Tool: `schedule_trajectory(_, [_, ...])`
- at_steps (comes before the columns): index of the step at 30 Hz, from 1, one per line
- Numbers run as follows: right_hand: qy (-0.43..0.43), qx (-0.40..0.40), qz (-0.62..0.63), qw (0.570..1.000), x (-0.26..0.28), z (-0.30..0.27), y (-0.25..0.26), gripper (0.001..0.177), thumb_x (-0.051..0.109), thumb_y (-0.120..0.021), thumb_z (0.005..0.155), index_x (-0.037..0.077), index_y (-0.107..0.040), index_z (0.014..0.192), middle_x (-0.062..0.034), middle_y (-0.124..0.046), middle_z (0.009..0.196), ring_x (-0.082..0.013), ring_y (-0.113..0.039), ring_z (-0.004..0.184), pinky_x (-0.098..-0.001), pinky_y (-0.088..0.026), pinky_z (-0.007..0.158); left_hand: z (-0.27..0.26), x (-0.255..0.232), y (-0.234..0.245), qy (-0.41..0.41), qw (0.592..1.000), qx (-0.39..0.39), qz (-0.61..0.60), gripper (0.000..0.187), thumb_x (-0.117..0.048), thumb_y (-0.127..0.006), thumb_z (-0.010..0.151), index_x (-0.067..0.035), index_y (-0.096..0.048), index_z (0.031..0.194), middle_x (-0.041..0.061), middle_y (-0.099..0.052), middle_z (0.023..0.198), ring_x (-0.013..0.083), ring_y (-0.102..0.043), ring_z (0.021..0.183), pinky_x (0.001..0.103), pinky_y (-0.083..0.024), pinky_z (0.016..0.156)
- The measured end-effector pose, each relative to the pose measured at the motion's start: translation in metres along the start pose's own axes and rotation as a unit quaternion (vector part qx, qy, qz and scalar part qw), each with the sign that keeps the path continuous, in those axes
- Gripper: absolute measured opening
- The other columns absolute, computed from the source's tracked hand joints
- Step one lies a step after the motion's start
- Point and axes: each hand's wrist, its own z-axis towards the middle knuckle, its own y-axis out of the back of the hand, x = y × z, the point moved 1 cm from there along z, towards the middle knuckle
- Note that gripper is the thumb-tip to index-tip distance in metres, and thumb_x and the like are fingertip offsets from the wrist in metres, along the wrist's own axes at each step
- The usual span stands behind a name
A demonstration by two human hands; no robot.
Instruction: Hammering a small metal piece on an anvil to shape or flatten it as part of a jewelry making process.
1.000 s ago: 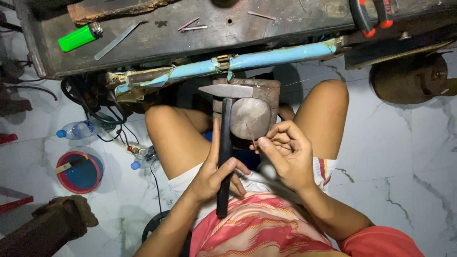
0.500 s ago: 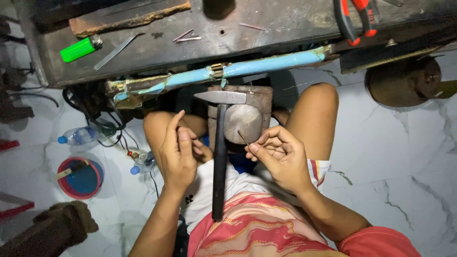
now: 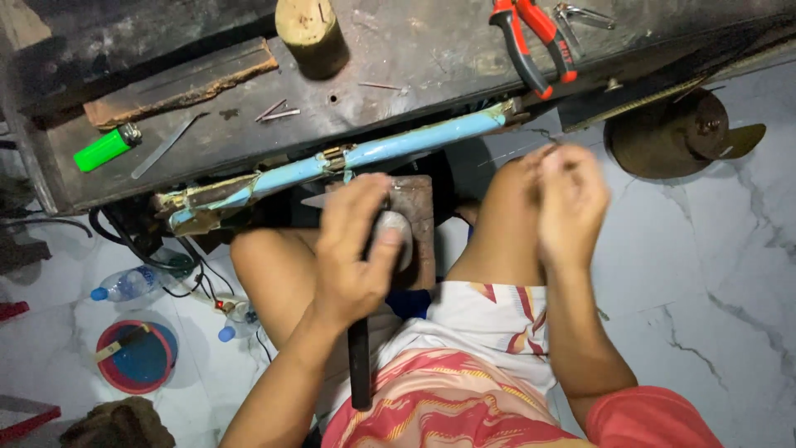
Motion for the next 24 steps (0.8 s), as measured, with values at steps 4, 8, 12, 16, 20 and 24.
schedule_trajectory(4, [0.024, -0.167, 0.036, 0.985, -0.04, 0.059, 0.023, 0.007, 0.016, -0.047, 0.113, 0.01, -0.05, 0.115, -0.009, -0.058, 0.121, -0.0191, -0.066, 0.111, -0.033, -0.061, 0.096, 0.005, -0.005, -0.015, 0.009, 0.999, 0.039, 0.03, 0.025, -0.016, -0.069, 0.095, 0.0, -0.074, 0.114, 0.02, -0.071, 0.12, 0.0486, -0.06, 0.126, 0.057, -0.045, 0.109])
schedule_trajectory(8, [0.017, -0.194, 0.091, 0.977, -0.068, 0.099, 0.021, 0.007, 0.021, -0.042, 0.111, 0.016, -0.047, 0.113, -0.005, -0.052, 0.113, -0.0198, -0.067, 0.103, -0.0429, -0.063, 0.098, 0.005, -0.005, -0.014, 0.039, 0.998, 0.042, 0.03, 0.018, -0.016, -0.07, 0.095, -0.002, -0.074, 0.105, 0.021, -0.071, 0.121, 0.0512, -0.058, 0.129, 0.06, -0.041, 0.111])
schedule_trajectory(12, [0.004, -0.256, 0.114, 0.96, -0.078, 0.116, 0.026, 0.009, 0.021, -0.044, 0.108, 0.016, -0.051, 0.112, -0.0021, -0.055, 0.102, -0.0115, -0.069, 0.091, -0.0297, -0.068, 0.09, 0.005, -0.004, -0.015, 0.045, 0.998, 0.038, 0.029, 0.016, -0.016, -0.071, 0.094, -0.003, -0.073, 0.102, 0.02, -0.072, 0.119, 0.0502, -0.059, 0.128, 0.06, -0.042, 0.111])
schedule_trajectory(16, [-0.022, -0.304, 0.062, 0.95, -0.074, 0.12, 0.032, 0.007, 0.022, -0.046, 0.106, 0.02, -0.052, 0.107, -0.0019, -0.058, 0.105, -0.0105, -0.062, 0.079, -0.0229, -0.063, 0.067, 0.004, -0.004, -0.015, 0.033, 0.998, 0.048, 0.032, 0.016, -0.015, -0.068, 0.095, -0.002, -0.072, 0.103, 0.018, -0.07, 0.119, 0.0444, -0.059, 0.13, 0.054, -0.045, 0.113])
schedule_trajectory(20, [0.011, -0.289, 0.129, 0.948, -0.101, 0.129, 0.044, 0.01, 0.01, -0.045, 0.104, 0.015, -0.053, 0.102, -0.0052, -0.058, 0.107, -0.0169, -0.062, 0.089, -0.0312, -0.062, 0.083, 0.003, -0.004, -0.014, 0.024, 0.998, 0.054, 0.025, 0.016, -0.013, -0.064, 0.096, 0.0, -0.069, 0.104, 0.017, -0.068, 0.119, 0.0409, -0.058, 0.132, 0.049, -0.046, 0.115])
schedule_trajectory(24, [-0.001, -0.29, 0.184, 0.939, -0.122, 0.144, 0.063, 0.011, 0.009, -0.047, 0.103, 0.017, -0.053, 0.099, -0.0048, -0.06, 0.109, -0.0164, -0.061, 0.082, -0.0327, -0.063, 0.08, 0.002, -0.004, -0.014, 0.022, 0.998, 0.044, 0.024, 0.015, -0.012, -0.064, 0.096, 0.0, -0.069, 0.103, 0.017, -0.067, 0.118, 0.0405, -0.06, 0.13, 0.048, -0.048, 0.112])
